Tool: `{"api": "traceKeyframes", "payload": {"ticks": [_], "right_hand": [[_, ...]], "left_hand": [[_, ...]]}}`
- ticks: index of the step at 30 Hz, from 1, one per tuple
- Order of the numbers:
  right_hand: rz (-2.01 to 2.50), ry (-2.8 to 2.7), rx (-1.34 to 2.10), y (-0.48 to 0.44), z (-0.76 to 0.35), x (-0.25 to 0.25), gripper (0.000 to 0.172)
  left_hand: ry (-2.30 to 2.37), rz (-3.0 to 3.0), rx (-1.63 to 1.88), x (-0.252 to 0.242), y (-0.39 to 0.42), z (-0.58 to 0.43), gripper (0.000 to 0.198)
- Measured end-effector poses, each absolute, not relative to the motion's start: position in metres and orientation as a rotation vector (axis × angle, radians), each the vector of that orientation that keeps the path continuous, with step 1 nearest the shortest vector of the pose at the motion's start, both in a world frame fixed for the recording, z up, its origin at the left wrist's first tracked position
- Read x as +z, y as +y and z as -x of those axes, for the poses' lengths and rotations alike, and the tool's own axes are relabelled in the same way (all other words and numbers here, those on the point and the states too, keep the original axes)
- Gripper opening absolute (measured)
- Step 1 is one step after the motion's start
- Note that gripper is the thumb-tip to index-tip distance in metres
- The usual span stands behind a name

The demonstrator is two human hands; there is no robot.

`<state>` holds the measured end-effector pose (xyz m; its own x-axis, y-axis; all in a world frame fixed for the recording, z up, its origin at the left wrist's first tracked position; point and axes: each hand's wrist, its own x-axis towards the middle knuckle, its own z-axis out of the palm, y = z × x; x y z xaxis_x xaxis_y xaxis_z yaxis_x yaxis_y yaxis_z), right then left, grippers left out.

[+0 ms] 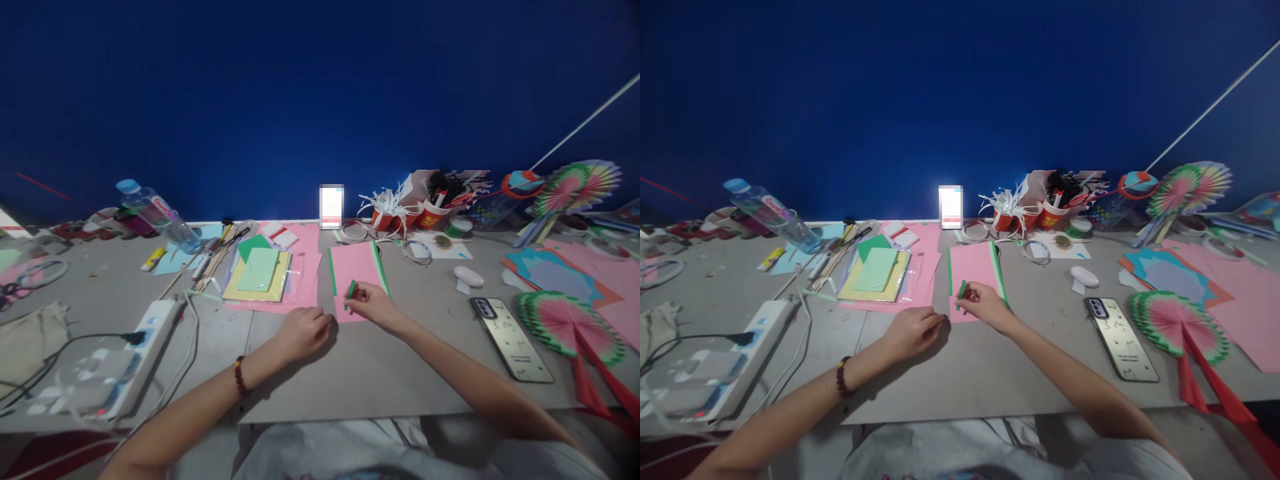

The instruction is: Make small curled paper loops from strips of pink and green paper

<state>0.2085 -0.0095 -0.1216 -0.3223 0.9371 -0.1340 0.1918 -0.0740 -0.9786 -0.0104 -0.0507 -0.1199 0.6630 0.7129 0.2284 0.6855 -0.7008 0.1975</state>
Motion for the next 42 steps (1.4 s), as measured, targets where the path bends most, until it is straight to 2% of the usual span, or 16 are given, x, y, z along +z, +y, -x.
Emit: {"api": "traceKeyframes", "payload": {"ticks": [12,20,31,42], "right_hand": [[1.169,-1.762,1.442,-0.021,-0.199,-0.132,0.011],[1.167,-1.744,1.412,-0.022,-0.197,-0.137,0.013],[1.214,-1.805,1.195,-0.025,-0.193,-0.143,0.01],[1.239,-1.796,1.189,-0.026,-0.193,-0.139,0.012]], "left_hand": [[0.97,-2.774,0.442,-0.121,-0.05,0.018,0.025],[0.97,-2.774,0.46,-0.12,-0.051,0.016,0.025],[0.98,-2.757,0.452,-0.12,-0.051,0.016,0.025],[0.989,-2.75,0.497,-0.121,-0.053,0.015,0.025]]}}
